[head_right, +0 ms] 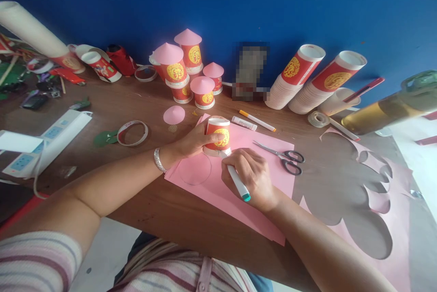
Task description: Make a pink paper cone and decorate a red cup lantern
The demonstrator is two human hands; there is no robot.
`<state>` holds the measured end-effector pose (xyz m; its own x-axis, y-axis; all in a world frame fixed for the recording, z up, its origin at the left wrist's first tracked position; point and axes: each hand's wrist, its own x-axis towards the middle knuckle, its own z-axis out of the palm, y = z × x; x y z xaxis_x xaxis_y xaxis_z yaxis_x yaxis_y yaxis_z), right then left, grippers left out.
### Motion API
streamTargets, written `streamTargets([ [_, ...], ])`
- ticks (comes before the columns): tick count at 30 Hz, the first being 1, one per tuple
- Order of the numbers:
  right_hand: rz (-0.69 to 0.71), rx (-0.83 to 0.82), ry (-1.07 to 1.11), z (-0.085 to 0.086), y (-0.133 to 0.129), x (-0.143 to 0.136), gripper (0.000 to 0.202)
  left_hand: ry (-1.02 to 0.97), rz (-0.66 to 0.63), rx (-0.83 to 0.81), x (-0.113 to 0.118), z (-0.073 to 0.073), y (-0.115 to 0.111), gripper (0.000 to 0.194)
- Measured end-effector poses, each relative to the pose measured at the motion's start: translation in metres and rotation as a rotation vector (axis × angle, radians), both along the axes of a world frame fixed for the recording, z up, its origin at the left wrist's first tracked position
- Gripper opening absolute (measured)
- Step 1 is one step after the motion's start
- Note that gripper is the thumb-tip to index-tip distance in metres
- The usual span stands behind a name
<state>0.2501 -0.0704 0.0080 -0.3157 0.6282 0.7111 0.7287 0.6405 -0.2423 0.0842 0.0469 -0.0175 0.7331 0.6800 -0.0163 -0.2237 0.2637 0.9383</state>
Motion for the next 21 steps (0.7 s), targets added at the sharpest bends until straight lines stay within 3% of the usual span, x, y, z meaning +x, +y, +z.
streamTargets([
  [21,-0.026,-0.006,-0.006,0.001,0.0003,0.0014,0.023,-0.003,0.033,0.002,0.0,-0.0027,0.0005,0.041],
])
